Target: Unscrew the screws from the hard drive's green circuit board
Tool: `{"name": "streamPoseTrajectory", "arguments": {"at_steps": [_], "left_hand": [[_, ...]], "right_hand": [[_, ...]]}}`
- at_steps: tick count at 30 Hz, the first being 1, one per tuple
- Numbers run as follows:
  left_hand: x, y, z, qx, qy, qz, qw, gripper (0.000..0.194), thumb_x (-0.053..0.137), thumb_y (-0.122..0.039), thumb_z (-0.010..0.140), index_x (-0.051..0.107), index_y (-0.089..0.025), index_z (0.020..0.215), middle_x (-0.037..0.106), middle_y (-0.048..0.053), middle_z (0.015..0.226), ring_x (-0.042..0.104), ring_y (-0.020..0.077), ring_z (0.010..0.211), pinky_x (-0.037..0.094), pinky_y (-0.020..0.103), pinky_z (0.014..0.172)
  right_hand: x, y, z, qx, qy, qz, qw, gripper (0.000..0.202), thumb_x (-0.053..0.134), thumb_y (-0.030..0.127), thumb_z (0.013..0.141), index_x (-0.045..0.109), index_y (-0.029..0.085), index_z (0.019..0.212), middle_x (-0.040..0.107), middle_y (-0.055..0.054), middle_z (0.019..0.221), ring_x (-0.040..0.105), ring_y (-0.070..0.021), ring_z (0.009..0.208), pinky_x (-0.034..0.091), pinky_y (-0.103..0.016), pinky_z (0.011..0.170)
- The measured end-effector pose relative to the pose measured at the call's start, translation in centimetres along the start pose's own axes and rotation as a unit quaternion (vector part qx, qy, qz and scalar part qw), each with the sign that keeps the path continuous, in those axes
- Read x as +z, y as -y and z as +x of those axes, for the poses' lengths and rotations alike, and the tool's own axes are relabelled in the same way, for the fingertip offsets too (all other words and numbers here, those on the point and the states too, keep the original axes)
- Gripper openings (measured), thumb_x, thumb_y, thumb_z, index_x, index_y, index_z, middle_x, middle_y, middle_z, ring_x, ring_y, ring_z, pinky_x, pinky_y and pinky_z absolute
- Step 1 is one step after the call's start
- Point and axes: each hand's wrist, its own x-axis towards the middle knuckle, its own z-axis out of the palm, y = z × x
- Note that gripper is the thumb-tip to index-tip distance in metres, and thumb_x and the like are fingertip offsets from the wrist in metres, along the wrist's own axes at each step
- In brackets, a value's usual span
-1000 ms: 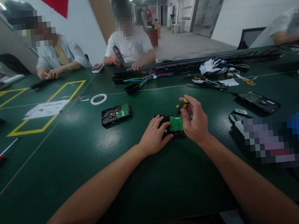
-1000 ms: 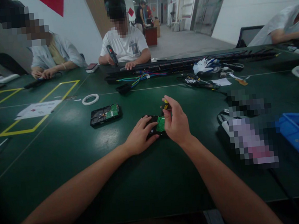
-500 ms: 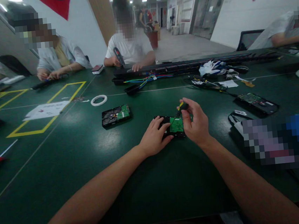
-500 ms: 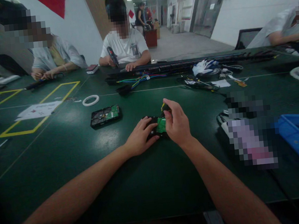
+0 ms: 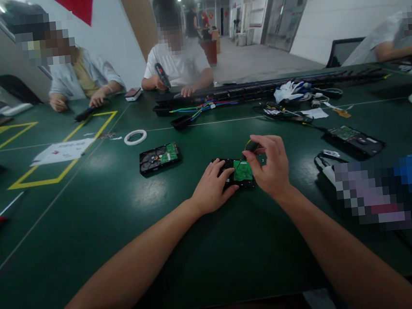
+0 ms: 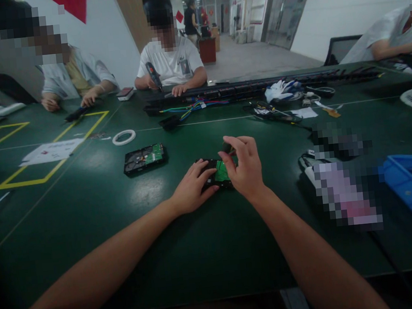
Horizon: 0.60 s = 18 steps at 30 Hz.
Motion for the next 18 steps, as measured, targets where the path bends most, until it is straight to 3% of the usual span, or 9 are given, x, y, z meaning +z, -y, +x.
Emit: {"name": "streamPoseTrajectory", "arguments": {"at_steps": [9, 18], "left_hand": [[-0.08, 0.11, -0.02, 0.003, 0.004, -0.005, 1.000, 0.054, 0.067, -0.046, 0.104, 0.055, -0.019, 0.150, 0.045, 0.020, 0.163, 0.032, 0.0410, 0.161, 0.032, 0.065, 0.130], [0.00, 0.15, 0.03, 0.002, 0.005, 0.008, 1.000, 0.054, 0.066, -0.047, 0.104, 0.055, -0.020, 0.149, 0.046, 0.020, 0.163, 0.033, 0.0406, 0.161, 0.033, 0.066, 0.129]], "right_hand": [[-0.15, -0.25, -0.03, 0.020, -0.021, -0.024, 0.999, 0.046, 0.080, 0.036, 0.094, 0.056, 0.032, 0.134, 0.058, -0.006, 0.117, 0.064, -0.0220, 0.096, 0.066, -0.040, 0.075], [0.58, -0.52, -0.73, 0.043, -0.013, 0.011, 0.999, 0.050, 0.069, 0.032, 0.100, 0.050, 0.034, 0.147, 0.067, -0.008, 0.131, 0.073, -0.0240, 0.102, 0.068, -0.045, 0.085]]}}
